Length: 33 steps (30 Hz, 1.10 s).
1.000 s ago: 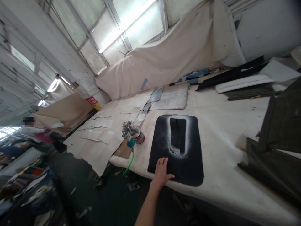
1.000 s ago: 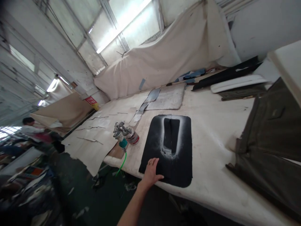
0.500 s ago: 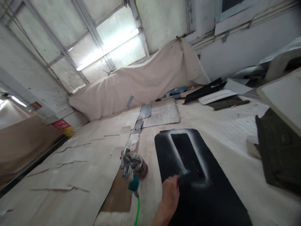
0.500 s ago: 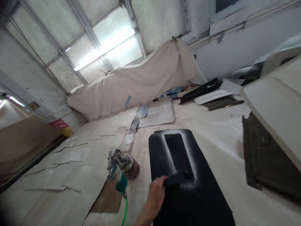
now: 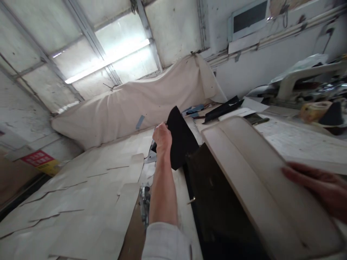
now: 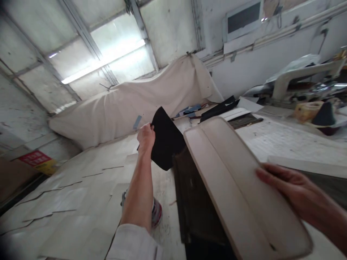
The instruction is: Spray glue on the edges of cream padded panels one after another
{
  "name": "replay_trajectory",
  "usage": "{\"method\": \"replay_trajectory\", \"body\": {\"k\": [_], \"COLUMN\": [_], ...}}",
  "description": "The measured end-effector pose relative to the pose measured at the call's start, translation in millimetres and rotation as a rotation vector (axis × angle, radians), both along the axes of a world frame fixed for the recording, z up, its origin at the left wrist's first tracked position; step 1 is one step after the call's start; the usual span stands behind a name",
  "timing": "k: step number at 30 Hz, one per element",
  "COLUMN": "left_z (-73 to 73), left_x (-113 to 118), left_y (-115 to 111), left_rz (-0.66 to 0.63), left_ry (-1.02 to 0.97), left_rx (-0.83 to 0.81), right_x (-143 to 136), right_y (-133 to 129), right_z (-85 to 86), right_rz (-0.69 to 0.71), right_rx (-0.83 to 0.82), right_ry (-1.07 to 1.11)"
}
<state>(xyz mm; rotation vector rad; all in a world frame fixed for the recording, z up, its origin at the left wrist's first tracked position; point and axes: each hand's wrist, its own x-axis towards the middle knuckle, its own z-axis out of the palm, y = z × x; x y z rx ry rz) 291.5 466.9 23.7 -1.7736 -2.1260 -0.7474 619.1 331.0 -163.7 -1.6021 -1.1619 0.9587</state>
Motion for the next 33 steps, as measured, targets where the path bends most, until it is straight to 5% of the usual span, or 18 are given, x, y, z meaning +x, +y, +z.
{"method": "replay_trajectory", "body": {"k": [3,5,7,12,23,33], "left_z": [19.5,23.3,21.1,8.2,2.5,-1.4], "left_x": [-6,-6,-3,6,5,6], "left_y": [13,17,17,11,6,2], "left_rz": [0.049,0.067,0.073,0.106,0.142,0.112], "left_ry": [0.061,0.087,0.11,0.189,0.17,0.179], "left_rx": [0.072,0.099,0.118,0.147,0.117,0.129], "right_x": [-58,-95,-119,-119,-106,-89], "right_y": [22,44,69,113,133,140], "right_z": [-29.7,-58.3,-86.2,-128.1,-146.1,-145.2], "right_rz": [0.192,0.31,0.285,0.213,0.199,0.342], "right_rx": [-0.126,-0.018,0.006,0.003,-0.11,-0.125], "right_ry": [0.316,0.122,0.04,-0.114,-0.41,-0.607]}}
